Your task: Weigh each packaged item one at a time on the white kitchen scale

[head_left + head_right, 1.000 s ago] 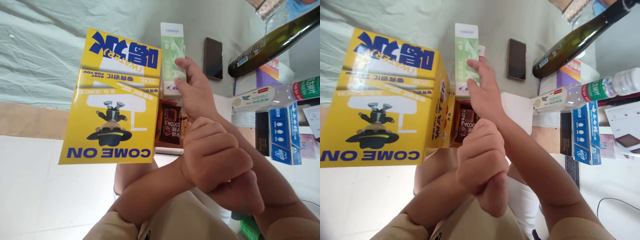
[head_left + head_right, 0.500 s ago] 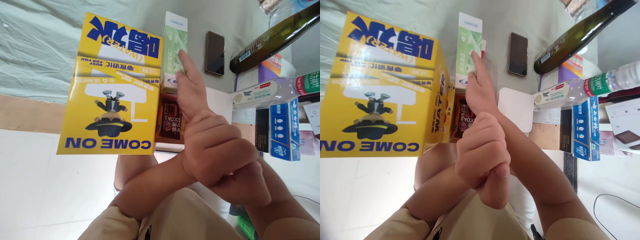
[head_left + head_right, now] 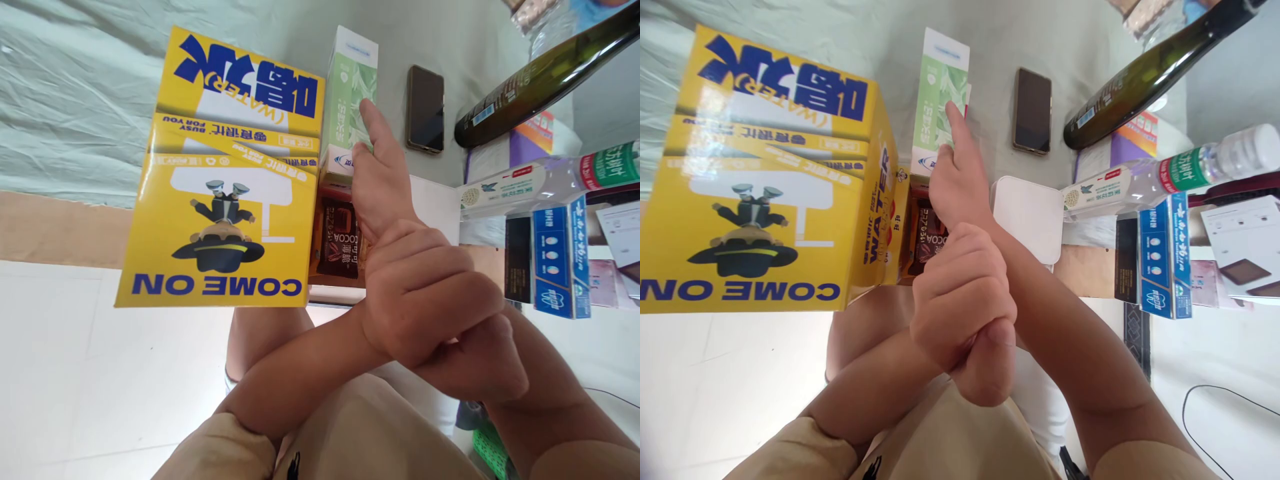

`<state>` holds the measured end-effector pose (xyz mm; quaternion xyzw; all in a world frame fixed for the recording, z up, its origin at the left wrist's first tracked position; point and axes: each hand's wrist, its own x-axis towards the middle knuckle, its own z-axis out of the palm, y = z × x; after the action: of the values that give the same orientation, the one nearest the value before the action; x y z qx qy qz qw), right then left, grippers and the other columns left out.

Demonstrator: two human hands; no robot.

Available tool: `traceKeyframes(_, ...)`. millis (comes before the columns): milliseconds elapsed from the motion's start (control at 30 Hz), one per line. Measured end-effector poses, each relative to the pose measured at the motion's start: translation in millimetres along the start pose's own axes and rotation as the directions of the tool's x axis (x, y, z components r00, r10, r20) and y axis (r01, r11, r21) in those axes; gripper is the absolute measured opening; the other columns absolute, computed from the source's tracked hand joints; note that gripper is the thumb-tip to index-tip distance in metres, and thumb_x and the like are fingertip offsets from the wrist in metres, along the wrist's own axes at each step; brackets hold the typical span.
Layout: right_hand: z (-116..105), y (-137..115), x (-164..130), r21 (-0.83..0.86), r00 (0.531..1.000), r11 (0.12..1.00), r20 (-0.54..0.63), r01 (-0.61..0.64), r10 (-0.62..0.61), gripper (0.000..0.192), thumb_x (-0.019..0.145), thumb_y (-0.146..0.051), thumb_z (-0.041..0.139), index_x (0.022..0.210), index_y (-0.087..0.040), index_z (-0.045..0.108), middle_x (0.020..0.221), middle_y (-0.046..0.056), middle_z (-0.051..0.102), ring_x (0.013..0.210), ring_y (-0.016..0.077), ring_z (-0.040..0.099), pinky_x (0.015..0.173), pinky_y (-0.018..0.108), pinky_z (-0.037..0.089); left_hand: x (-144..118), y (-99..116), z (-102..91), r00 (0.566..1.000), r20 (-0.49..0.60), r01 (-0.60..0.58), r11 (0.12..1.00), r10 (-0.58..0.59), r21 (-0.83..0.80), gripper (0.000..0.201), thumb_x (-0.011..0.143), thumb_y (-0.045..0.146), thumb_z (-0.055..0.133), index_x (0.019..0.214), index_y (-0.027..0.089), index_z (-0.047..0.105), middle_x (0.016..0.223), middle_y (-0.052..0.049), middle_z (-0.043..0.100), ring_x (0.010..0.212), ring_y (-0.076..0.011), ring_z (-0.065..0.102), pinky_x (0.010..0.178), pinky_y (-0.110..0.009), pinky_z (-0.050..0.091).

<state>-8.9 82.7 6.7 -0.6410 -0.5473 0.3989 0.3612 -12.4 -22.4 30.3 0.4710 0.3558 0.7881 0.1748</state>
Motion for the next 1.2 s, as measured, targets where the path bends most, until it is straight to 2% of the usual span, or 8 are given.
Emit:
traceKeyframes(133, -1.7, 4.6, -2.2, 0.05, 0.999, 0.998, -0.015, 0.038, -0.037, 0.058, 0.101, -0.014, 0.04, 0.152, -0.033, 0.06, 0.173, -0.005, 0.05, 0.169, 0.0148, 0.037, 0.143, 0.048, 0.029, -7.2, 3.7, -5.0, 0.987, 0.146, 0.043, 0.99, -0.063, 0.137, 0.035, 0.059, 0.013, 0.048, 0.063, 0.022, 0.015, 0.054, 0.004, 0.015, 0.053, -0.0134, 0.023, 0.063, -0.036, 0.035)
traceKeyframes(433, -0.9, 4.4, -5.4, 0.058, 1.0, 0.998, -0.007, -0.011, 0.012, 0.049, 0.104, -0.019, 0.041, 0.145, -0.034, 0.062, 0.168, -0.006, 0.055, 0.17, 0.0157, 0.034, 0.143, 0.053, 0.027, 5.2, 6.4, -2.5, 0.998, 0.047, 0.039, 0.998, -0.041, 0.042, 0.03, 0.053, 0.011, 0.044, 0.064, 0.021, 0.018, 0.052, 0.005, 0.019, 0.049, -0.0111, 0.02, 0.058, -0.034, 0.031)
traceKeyframes(600, -3.7, 7.9, -1.6, 0.01, 1.0, 1.0, -0.001, 0.002, -0.002, 0.05, 0.102, -0.017, 0.042, 0.143, -0.036, 0.065, 0.163, -0.005, 0.06, 0.16, 0.0158, 0.049, 0.139, 0.049, 0.038, 7.1, 0.5, -5.4, 0.993, 0.083, -0.074, 0.995, 0.08, -0.066, 0.023, 0.06, 0.006, 0.043, 0.062, 0.021, 0.026, 0.053, 0.005, 0.028, 0.049, -0.0107, 0.024, 0.059, -0.034, 0.035)
traceKeyframes(800, -10.8, 5.6, 1.7, 0.058, 0.999, 0.998, 0.045, 0.028, -0.031, 0.046, 0.102, -0.018, 0.047, 0.141, -0.033, 0.065, 0.163, -0.005, 0.061, 0.16, 0.0144, 0.05, 0.141, 0.043, 0.035, 2.3, 2.4, -6.8, 0.992, 0.128, 0.005, 0.996, -0.017, 0.093, 0.033, 0.054, 0.011, 0.046, 0.065, 0.022, 0.017, 0.053, 0.005, 0.018, 0.05, -0.0115, 0.019, 0.058, -0.036, 0.029)
traceKeyframes(933, -41.4, -1.1, -24.1, 0.185, 0.994, 0.979, 0.039, 0.09, -0.099, 0.043, 0.103, -0.024, 0.048, 0.144, -0.029, 0.056, 0.167, -0.001, 0.058, 0.161, 0.0125, 0.05, 0.139, 0.037, 0.038, 0.9, -1.4, -5.6, 0.996, 0.079, -0.032, 0.994, 0.041, -0.104, 0.022, 0.063, 0.013, 0.044, 0.065, 0.021, 0.025, 0.053, 0.004, 0.025, 0.05, -0.0119, 0.023, 0.057, -0.035, 0.021)
traceKeyframes(1033, -83.0, 7.9, -66.9, 0.298, 0.987, 0.943, -0.11, 0.146, -0.119, 0.03, 0.099, -0.027, 0.056, 0.127, -0.036, 0.063, 0.151, -0.003, 0.069, 0.142, 0.0136, 0.068, 0.127, 0.036, 0.053, -6.6, -5.2, -0.8, 0.991, 0.113, -0.055, 0.991, 0.069, -0.125, 0.018, 0.066, 0.013, 0.043, 0.066, 0.021, 0.028, 0.054, 0.004, 0.027, 0.051, -0.0123, 0.023, 0.058, -0.035, 0.02)
traceKeyframes(1100, -116.5, 26.2, -99.0, 0.26, 0.943, 0.948, -0.318, 0.182, -0.094, 0.021, 0.093, -0.028, 0.062, 0.111, -0.037, 0.068, 0.123, -0.003, 0.078, 0.113, 0.0154, 0.079, 0.109, 0.039, 0.064, -17.1, -4.4, 4.8, 0.985, 0.159, -0.051, 0.991, 0.07, -0.126, 0.018, 0.067, 0.012, 0.043, 0.067, 0.022, 0.028, 0.054, 0.005, 0.028, 0.051, -0.0123, 0.024, 0.059, -0.035, 0.021)
traceKeyframes(1200, -168.6, 68.4, -142.0, 0.119, 0.807, 0.967, -0.579, 0.227, -0.119, 0.016, 0.079, -0.031, 0.068, 0.095, -0.032, 0.07, 0.088, -0.002, 0.075, 0.077, 0.0185, 0.075, 0.079, 0.041, 0.065, -39.8, 1.8, 15.4, 0.966, 0.252, -0.013, 0.988, 0.052, -0.155, 0.017, 0.067, 0.01, 0.043, 0.069, 0.022, 0.031, 0.055, 0.006, 0.031, 0.049, -0.0117, 0.026, 0.058, -0.034, 0.022)
